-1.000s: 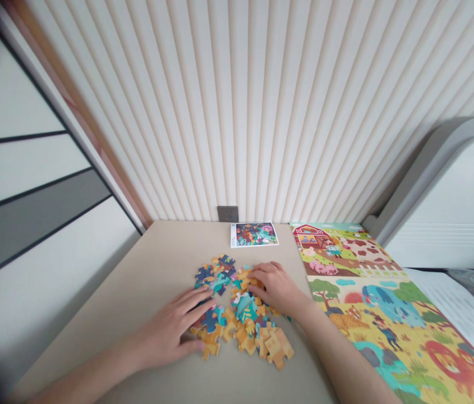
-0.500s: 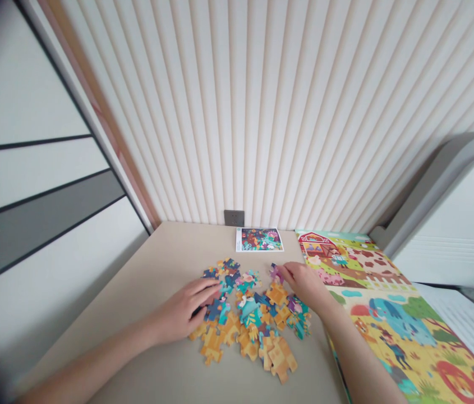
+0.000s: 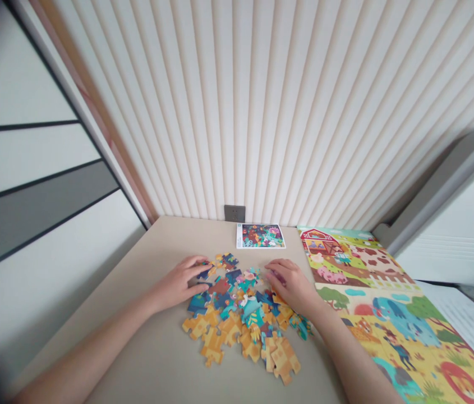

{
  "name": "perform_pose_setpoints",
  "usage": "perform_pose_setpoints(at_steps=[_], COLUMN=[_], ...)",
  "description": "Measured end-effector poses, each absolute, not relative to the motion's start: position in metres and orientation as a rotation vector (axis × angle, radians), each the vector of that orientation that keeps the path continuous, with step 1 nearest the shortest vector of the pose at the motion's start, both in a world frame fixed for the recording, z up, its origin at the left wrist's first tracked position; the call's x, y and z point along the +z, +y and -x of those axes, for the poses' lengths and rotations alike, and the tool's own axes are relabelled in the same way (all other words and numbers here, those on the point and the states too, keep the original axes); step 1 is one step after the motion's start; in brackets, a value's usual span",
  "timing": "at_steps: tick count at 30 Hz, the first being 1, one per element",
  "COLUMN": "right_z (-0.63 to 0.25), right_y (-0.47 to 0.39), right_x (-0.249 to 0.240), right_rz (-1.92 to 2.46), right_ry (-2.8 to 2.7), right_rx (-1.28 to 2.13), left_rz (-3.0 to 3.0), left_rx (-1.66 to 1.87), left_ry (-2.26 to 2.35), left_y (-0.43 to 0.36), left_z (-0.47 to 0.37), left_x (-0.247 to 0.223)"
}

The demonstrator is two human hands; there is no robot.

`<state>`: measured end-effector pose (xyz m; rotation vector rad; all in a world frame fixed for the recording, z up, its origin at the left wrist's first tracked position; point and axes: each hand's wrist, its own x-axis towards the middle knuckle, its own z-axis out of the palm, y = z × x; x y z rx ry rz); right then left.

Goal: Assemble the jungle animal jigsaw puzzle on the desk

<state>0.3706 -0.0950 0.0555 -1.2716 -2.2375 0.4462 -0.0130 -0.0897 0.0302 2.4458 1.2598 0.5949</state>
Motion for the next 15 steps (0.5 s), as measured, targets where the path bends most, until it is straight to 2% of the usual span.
perform_pose_setpoints(at_steps=[8, 15], right_z=[-0.312, -0.31], right_y=[-0.135, -0.138], right_x=[0.083, 0.079], right_rz=[0.893, 0.955], right_ry=[-2.545, -2.646], right_rx=[0.756, 0.679], left_rz=[-2.406, -2.331], left_rx=[0.767, 0.783], left_ry=[1.276, 1.274], left_y=[-0.079, -0.087], left_z=[0.026, 0.027], left_x=[0.029, 0.034])
